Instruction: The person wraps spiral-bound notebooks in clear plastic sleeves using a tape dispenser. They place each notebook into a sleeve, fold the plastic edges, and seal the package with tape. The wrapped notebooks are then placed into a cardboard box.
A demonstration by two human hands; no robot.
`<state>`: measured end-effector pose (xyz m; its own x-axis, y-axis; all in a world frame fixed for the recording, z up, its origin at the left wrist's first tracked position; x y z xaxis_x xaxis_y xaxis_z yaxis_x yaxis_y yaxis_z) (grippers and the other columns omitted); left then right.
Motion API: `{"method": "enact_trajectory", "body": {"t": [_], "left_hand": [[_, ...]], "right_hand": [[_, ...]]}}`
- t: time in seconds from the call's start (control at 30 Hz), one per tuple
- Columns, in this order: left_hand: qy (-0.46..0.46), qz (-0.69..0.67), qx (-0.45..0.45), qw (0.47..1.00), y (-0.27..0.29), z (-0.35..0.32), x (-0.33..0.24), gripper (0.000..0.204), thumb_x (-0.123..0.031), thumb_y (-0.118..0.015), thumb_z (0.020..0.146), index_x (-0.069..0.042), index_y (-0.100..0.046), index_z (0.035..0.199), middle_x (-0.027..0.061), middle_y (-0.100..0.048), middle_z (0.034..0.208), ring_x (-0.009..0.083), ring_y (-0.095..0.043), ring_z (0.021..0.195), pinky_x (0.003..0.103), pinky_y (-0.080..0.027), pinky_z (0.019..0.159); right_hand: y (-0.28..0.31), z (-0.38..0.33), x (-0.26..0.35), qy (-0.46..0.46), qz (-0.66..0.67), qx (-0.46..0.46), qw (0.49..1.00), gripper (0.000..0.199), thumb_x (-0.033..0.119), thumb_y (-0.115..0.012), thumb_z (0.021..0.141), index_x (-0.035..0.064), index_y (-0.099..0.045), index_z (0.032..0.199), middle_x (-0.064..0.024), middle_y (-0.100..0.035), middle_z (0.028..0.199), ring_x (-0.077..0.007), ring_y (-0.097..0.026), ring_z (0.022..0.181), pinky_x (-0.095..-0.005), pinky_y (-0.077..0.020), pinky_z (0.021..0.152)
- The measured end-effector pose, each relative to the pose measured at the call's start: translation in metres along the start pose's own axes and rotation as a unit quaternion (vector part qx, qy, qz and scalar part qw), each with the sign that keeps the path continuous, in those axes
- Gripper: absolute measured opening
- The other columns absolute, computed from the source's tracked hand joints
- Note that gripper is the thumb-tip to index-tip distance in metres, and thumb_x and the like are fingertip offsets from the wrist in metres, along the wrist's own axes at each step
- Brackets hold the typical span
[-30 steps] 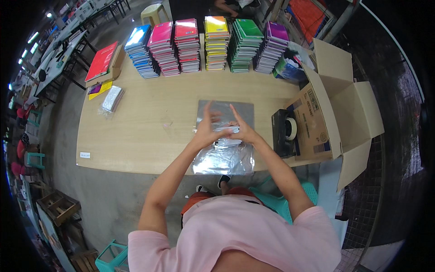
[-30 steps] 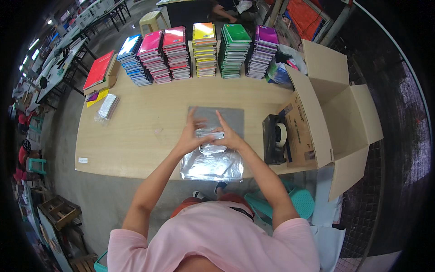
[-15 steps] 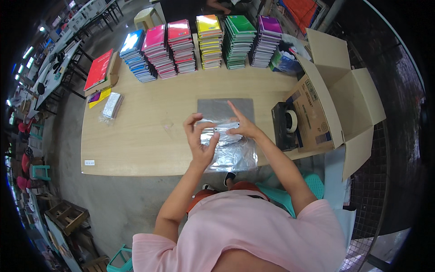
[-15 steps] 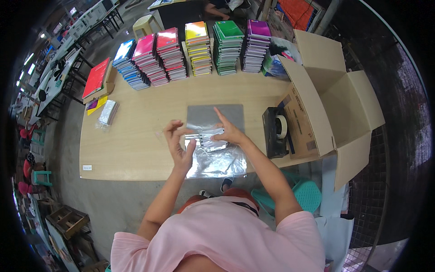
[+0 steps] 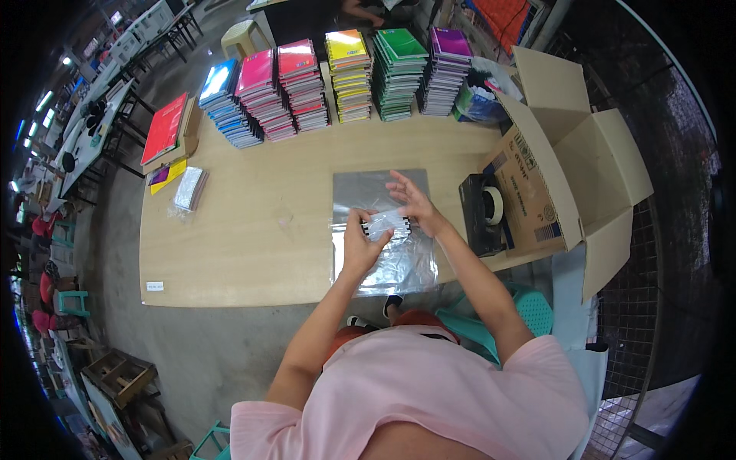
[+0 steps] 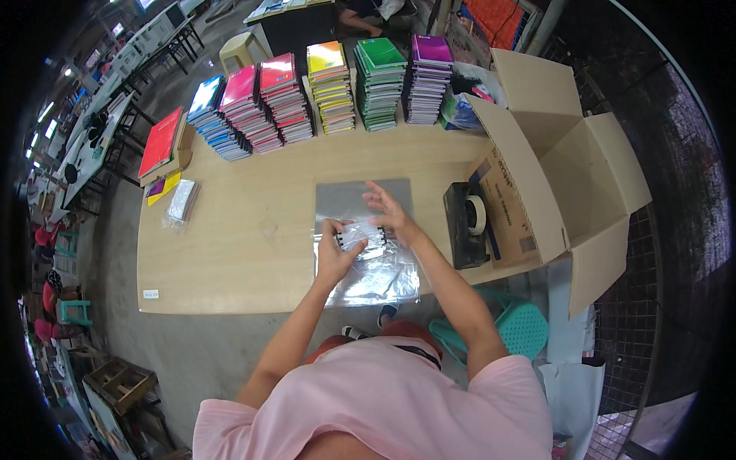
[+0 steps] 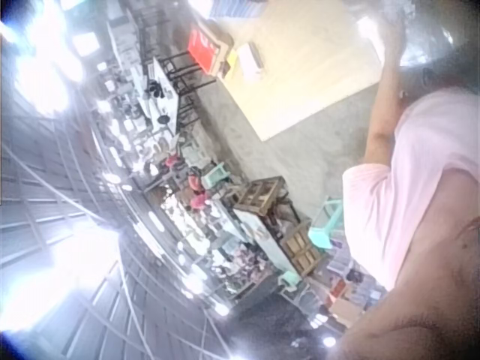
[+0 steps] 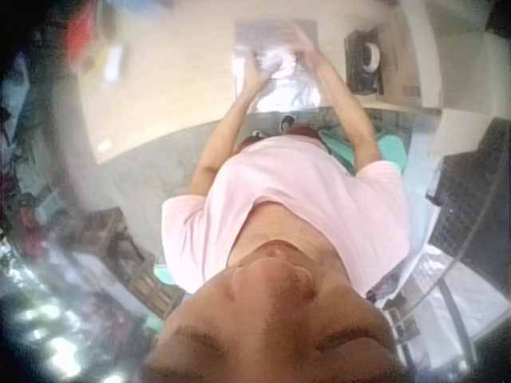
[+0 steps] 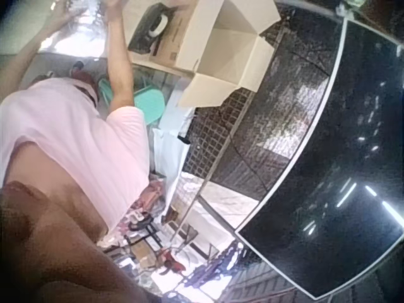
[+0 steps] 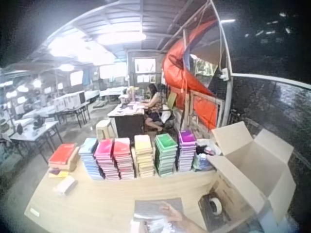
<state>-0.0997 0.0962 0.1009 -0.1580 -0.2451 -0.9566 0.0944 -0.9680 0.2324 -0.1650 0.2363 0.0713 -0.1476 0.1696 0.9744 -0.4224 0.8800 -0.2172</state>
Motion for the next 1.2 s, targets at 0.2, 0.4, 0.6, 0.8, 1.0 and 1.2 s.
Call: {"method": "enact_trajectory", "body": {"t": [0.2, 0.4, 0.6, 0.8, 1.0, 1.2], "left_hand": [[0.144, -0.184, 0.044, 0.971, -0.006, 0.008, 0.031, 0.061, 0.005, -0.08, 0.055, -0.003, -0.055, 0.111, 0.009, -0.062, 0.099, 0.0184, -0.057, 0.099, 0.032, -0.043, 0.089], [0.075, -0.11, 0.032, 0.991, -0.01, 0.0, 0.018, 0.025, 0.008, -0.076, 0.058, -0.003, -0.07, 0.08, 0.0101, -0.061, 0.1, 0.0227, -0.057, 0.105, 0.033, -0.046, 0.089], [0.109, -0.139, -0.017, 0.984, 0.0, -0.007, 0.031, 0.02, 0.014, -0.072, 0.061, -0.003, -0.07, 0.073, 0.0139, -0.059, 0.106, 0.0238, -0.058, 0.107, 0.034, -0.052, 0.085], [0.112, -0.188, -0.008, 0.976, -0.011, -0.003, 0.031, 0.022, 0.018, -0.068, 0.062, -0.001, -0.068, 0.071, 0.0139, -0.057, 0.108, 0.0219, -0.06, 0.102, 0.032, -0.056, 0.079], [0.081, -0.133, -0.01, 0.988, -0.008, 0.0, 0.042, 0.022, 0.018, -0.067, 0.061, -0.002, -0.068, 0.07, 0.0137, -0.058, 0.105, 0.0243, -0.057, 0.108, 0.035, -0.054, 0.082], [0.042, -0.102, 0.0, 0.994, -0.008, 0.0, 0.028, 0.02, 0.013, -0.073, 0.06, -0.004, -0.068, 0.069, 0.0122, -0.059, 0.105, 0.0241, -0.054, 0.11, 0.034, -0.048, 0.087]], "right_hand": [[-0.034, -0.032, 0.043, 0.184, -0.275, -0.018, 0.944, 0.03, 0.008, -0.072, 0.075, 0.0122, -0.071, 0.105, -0.0051, -0.067, 0.101, -0.0243, -0.057, 0.11, -0.0452, -0.041, 0.096], [-0.043, -0.081, 0.06, 0.271, -0.398, -0.062, 0.875, 0.023, 0.006, -0.07, 0.075, 0.0107, -0.073, 0.097, -0.0034, -0.069, 0.101, -0.0253, -0.056, 0.111, -0.0466, -0.0357, 0.104], [0.008, -0.15, 0.1, 0.295, -0.44, -0.244, 0.812, 0.023, 0.007, -0.069, 0.074, 0.0059, -0.07, 0.097, -0.0104, -0.067, 0.106, -0.0279, -0.059, 0.106, -0.0408, -0.0437, 0.096], [0.22, -0.242, -0.014, -0.193, -0.207, -0.49, 0.824, 0.02, 0.019, -0.073, 0.079, 0.0011, -0.069, 0.086, -0.0061, -0.067, 0.082, -0.0173, -0.06, 0.072, -0.0319, -0.0488, 0.069], [0.197, -0.26, -0.008, -0.194, -0.153, -0.488, 0.837, 0.021, 0.025, -0.072, 0.081, 0.0064, -0.067, 0.09, -0.0025, -0.065, 0.08, -0.0154, -0.058, 0.07, -0.0329, -0.0487, 0.065], [0.128, -0.282, -0.123, -0.215, 0.288, -0.516, 0.778, 0.017, 0.019, -0.07, 0.084, 0.007, -0.065, 0.095, -0.0003, -0.059, 0.068, -0.013, -0.052, 0.052, -0.0271, -0.045, 0.048]]}}
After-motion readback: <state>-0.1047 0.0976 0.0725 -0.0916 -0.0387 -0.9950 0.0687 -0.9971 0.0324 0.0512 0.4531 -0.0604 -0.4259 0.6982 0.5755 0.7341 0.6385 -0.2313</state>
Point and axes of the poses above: each hand's wrist, its own z-axis towards the middle knuckle, its own y-axis out of the back of the hand, x = y × z, the point moved 10 cm from there along z, towards the middle knuckle
